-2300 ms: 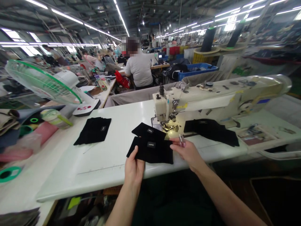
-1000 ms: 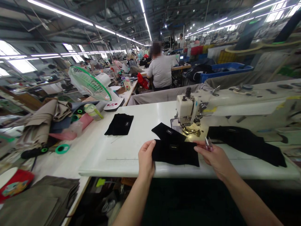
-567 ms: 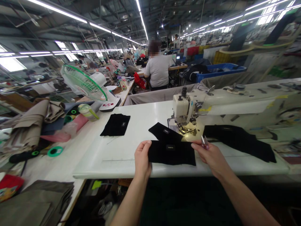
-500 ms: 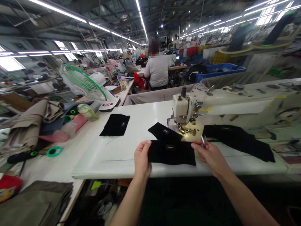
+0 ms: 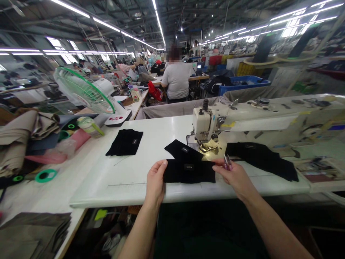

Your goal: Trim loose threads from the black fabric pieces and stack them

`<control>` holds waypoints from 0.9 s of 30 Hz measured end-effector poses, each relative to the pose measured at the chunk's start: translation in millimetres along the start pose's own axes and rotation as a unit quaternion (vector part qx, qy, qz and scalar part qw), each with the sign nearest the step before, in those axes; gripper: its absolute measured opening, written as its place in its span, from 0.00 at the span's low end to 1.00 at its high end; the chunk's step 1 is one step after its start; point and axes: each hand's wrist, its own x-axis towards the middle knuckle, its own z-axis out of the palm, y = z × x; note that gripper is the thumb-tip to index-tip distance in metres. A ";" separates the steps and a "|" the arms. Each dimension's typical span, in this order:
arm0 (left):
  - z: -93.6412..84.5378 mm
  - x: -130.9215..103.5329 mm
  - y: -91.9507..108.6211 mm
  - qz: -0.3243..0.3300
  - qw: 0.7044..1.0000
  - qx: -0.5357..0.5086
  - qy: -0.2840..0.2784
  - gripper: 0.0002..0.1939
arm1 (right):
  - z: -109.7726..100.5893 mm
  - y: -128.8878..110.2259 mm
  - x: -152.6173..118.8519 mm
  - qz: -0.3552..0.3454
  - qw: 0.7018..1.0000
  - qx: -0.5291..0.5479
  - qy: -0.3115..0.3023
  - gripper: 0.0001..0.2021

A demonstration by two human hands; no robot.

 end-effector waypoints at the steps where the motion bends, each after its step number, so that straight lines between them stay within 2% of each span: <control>1: -0.5 0.0 0.0 0.015 1.000 0.001 -0.003 0.14 | -0.5 -1.0 -1.3 -0.025 0.999 -0.019 -0.008 0.15; 3: -0.2 -0.4 0.5 0.049 0.999 -0.003 -0.004 0.13 | -0.7 -5.2 -6.6 -0.107 0.992 -0.054 -0.046 0.08; 5: 1.8 -1.5 1.8 0.068 0.997 -0.027 0.008 0.11 | 0.8 -10.7 -15.7 -0.212 0.968 -0.093 -0.102 0.04; 8: 7.3 -2.5 4.5 0.062 0.992 -0.105 0.027 0.07 | 6.7 -15.2 -32.4 -0.312 0.911 -0.161 -0.215 0.08; 11: 13.0 -1.2 7.6 0.037 0.978 -0.205 0.011 0.04 | 16.9 -11.3 -47.2 -0.371 0.857 -0.216 -0.285 0.15; 14: 16.0 -0.4 11.0 -0.022 0.963 -0.270 -0.003 0.02 | 28.0 -4.0 -57.6 -0.405 0.821 -0.255 -0.311 0.19; 17: 15.9 -1.2 13.2 -0.060 0.956 -0.283 -0.034 0.01 | 34.9 0.0 -62.6 -0.423 0.803 -0.282 -0.312 0.20; 22: 13.7 0.1 12.8 -0.066 0.946 -0.309 -0.071 0.03 | 35.6 -2.0 -63.0 -0.428 0.796 -0.294 -0.310 0.19; 27: 14.9 1.8 11.8 -0.056 0.945 -0.312 -0.087 0.02 | 36.7 -3.3 -63.0 -0.410 0.804 -0.290 -0.319 0.15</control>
